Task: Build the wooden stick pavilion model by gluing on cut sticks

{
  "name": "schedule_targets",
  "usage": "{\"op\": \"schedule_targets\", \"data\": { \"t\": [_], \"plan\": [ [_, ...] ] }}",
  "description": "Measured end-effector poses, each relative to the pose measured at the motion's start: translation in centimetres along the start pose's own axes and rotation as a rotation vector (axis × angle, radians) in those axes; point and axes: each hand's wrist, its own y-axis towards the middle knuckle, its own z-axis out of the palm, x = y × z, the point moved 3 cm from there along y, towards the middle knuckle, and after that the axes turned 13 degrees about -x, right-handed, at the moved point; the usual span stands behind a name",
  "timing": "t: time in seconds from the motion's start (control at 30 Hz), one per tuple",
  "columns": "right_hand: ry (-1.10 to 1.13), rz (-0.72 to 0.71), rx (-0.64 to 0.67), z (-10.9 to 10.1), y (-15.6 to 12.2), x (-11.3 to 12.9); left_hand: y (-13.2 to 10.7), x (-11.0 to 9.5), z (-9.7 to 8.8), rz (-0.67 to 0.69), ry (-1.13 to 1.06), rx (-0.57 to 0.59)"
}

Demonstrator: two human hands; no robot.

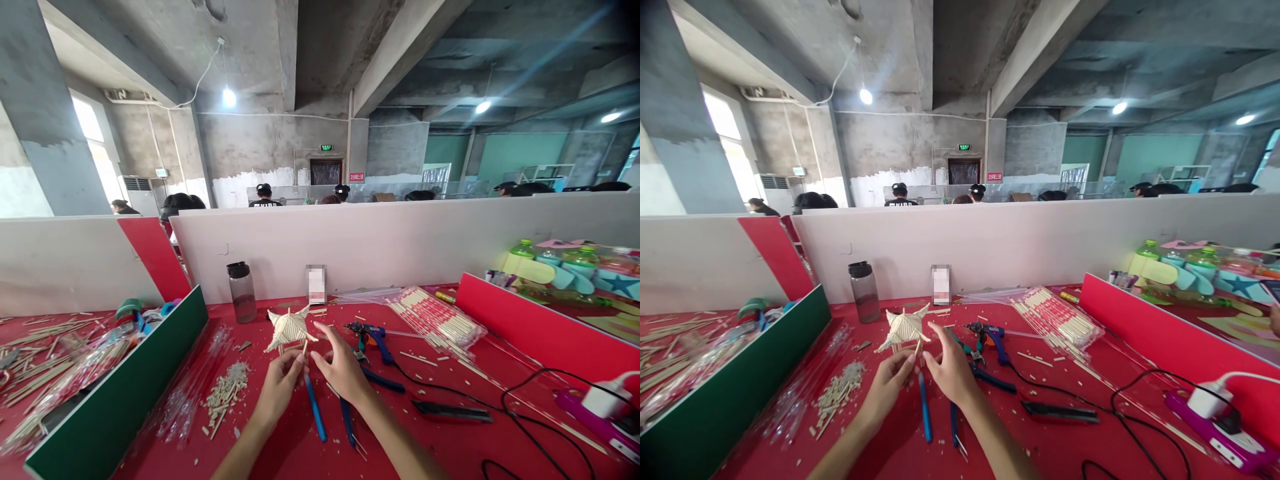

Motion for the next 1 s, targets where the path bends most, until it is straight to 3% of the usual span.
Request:
{"op": "schedule_targets", "data": {
  "t": [0.2,1.0],
  "plan": [
    [0.049,0.011,0.022,1.4,-0.1,-1.0,0.5,0.6,0.1,0.000,-0.019,-0.031],
    [0.154,0.053,0.085,2.0,-0.5,-1.3,1.0,0.4,0.6,-0.012,-0.055,-0.027]
  ]
}}
